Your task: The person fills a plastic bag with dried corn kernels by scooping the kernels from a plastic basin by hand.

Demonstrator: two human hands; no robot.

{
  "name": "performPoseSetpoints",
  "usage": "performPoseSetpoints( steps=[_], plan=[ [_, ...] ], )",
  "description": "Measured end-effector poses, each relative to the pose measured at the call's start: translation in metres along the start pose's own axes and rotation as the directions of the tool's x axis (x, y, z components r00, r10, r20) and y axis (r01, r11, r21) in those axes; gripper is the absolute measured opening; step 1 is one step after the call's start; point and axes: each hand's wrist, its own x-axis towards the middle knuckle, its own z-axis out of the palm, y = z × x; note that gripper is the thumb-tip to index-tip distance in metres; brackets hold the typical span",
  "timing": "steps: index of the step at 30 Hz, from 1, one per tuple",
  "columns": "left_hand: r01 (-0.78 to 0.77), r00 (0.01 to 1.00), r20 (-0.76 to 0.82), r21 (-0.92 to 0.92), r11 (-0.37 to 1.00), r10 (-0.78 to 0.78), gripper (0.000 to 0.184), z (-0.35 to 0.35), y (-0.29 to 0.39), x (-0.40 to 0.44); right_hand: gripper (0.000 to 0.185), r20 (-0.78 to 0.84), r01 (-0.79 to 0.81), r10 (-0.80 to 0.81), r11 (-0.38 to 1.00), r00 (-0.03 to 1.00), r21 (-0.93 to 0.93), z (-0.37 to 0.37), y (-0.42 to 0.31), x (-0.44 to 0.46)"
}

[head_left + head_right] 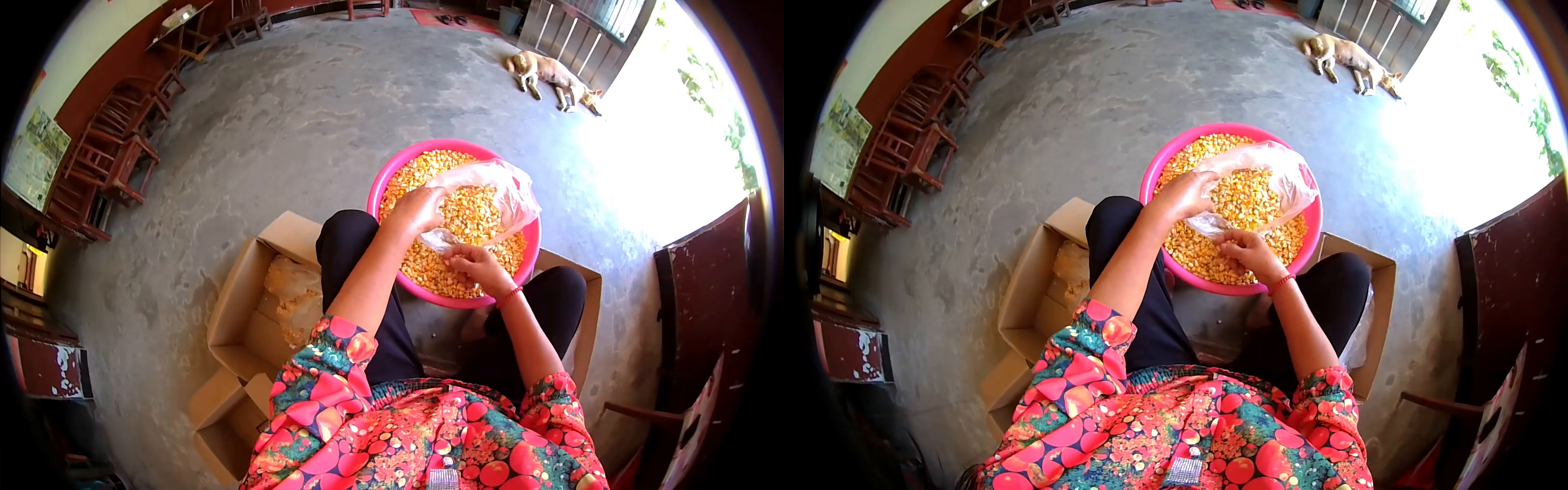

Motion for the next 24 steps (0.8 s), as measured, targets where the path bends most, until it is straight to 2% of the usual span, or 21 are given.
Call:
performPoseSetpoints(
  steps=[1,5,7,9,11,13,15,16,18,19,21,22,23,24],
  plan=[
    [-0.007,1.0,-0.007,-0.007,1.0,0.007,0.056,-0.001,-0.001,0.0,0.017,0.013,-0.018,0.016,0.98,1.0,0.199,0.0,-0.001,-0.001],
    [0.017,0.995,0.095,0.003,1.0,-0.018,0.058,-0.006,0.007,-0.002,0.015,0.064,-0.057,0.044,0.974,0.997,0.219,-0.006,-0.012,-0.002],
    [-0.067,0.996,0.054,0.01,0.998,0.067,0.057,-0.006,0.007,-0.005,0.014,0.085,-0.027,0.003,0.961,0.996,0.274,-0.009,-0.019,-0.003],
    [-0.028,0.998,0.06,-0.014,1.0,0.028,0.056,-0.005,0.006,-0.005,0.014,0.068,0.015,-0.036,0.959,0.997,0.282,-0.012,-0.03,0.002],
    [0.01,0.999,0.041,0.014,1.0,-0.01,0.055,-0.003,0.003,-0.002,0.014,-0.046,0.078,-0.069,0.97,0.997,0.228,-0.015,-0.042,0.01],
    [0.008,1.0,0.019,0.009,1.0,-0.009,0.056,-0.003,0.001,-0.002,0.022,-0.083,0.146,-0.129,0.961,0.988,0.233,-0.023,-0.05,0.026],
    [-0.001,0.999,-0.042,0.03,1.0,0.002,0.056,0.0,-0.001,-0.003,0.027,-0.177,0.166,-0.121,0.95,0.977,0.265,-0.021,-0.062,0.035],
    [0.028,0.999,-0.018,-0.001,1.0,-0.028,0.057,0.0,0.0,-0.003,0.027,-0.177,0.165,-0.12,0.95,0.977,0.266,-0.019,-0.068,0.037],
    [0.042,0.999,-0.01,0.001,0.999,-0.042,0.056,0.0,0.001,-0.005,0.031,-0.179,0.232,-0.21,0.966,0.961,0.111,-0.017,-0.072,0.039],
    [0.058,0.998,-0.007,-0.001,0.998,-0.058,0.055,0.0,0.001,-0.006,0.031,-0.174,0.225,-0.205,0.969,0.963,0.104,-0.02,-0.072,0.039],
    [0.051,0.999,-0.008,0.002,0.999,-0.051,0.054,0.0,0.0,-0.006,0.033,-0.119,0.237,-0.277,0.933,0.953,-0.272,-0.023,-0.073,0.037],
    [0.036,0.999,-0.003,0.011,0.999,-0.036,0.053,0.0,-0.001,-0.007,0.029,-0.122,0.242,-0.293,0.916,0.948,-0.321,-0.02,-0.074,0.031],
    [0.04,0.999,-0.003,0.007,0.999,-0.04,0.053,0.002,-0.003,-0.007,0.029,-0.119,0.238,-0.288,0.917,0.95,-0.322,-0.017,-0.076,0.022],
    [0.025,1.0,-0.009,0.023,0.999,-0.024,0.052,0.003,-0.004,-0.006,0.027,0.024,0.15,-0.151,0.929,0.988,-0.339,-0.015,-0.08,0.013]
  ],
)
